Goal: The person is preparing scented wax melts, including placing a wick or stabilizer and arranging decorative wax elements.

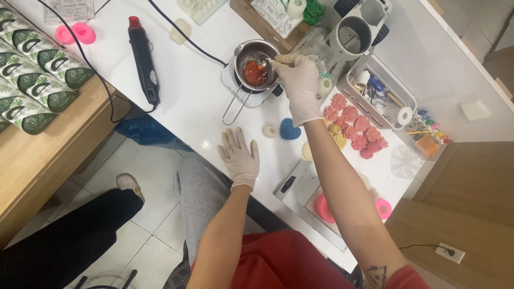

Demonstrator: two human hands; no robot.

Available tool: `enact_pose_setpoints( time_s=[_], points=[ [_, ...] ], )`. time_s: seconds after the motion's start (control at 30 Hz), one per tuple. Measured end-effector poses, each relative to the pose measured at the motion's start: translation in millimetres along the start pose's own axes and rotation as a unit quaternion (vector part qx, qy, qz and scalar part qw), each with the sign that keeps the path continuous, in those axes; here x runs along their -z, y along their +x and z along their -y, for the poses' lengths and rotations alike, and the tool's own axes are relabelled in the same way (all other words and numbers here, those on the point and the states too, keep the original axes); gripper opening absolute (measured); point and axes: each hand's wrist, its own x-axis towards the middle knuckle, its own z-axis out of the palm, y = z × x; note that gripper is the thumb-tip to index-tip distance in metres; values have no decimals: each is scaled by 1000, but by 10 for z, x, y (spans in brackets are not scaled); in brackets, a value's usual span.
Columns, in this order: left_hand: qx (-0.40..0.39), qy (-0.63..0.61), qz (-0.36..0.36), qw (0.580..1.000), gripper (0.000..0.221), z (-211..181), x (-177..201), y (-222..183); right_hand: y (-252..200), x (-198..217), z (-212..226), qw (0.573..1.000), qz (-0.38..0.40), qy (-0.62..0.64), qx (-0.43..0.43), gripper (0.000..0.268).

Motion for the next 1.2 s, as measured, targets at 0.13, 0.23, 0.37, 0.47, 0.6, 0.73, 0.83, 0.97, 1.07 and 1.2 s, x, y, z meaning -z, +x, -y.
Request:
enact_pose_setpoints(
  time_s=[0.13,0.23,0.37,0.47,0.6,0.73,0.83,0.97,1.07,1.2],
  points=[
    [-2,3,0,1000,68,-10,17,9,-14,-44,-83,1000,-8,3,-20,18],
    [-4,-9,-2,1000,68,0,25,0,49,-97,-318,991,28,121,-57,15],
    [-13,3,-25,1000,67,1,7,-5,-128,57,-316,964,54,218,-144,15],
    [-19,20,-33,999,67,-17,-37,-9,-448,256,-262,948,51,262,-175,20],
    [-13,9,-25,1000,70,21,-128,-21,-1113,537,-82,949,91,268,-137,23],
    [-26,5,-8,1000,72,4,-25,-22,-1887,854,-33,967,78,223,-99,23],
    [-28,-25,0,999,75,14,70,-45,-2424,1274,-30,952,76,286,-74,20],
    [-37,-126,-21,991,75,54,247,-122,-3041,1851,-490,930,-35,319,-179,18],
    [-46,-228,-69,970,66,128,172,-255,-3376,2150,-1073,912,-139,335,-192,19],
    [-131,-360,-123,916,65,22,521,-730,-3618,2407,-1469,887,-187,353,-231,23]
  ],
)
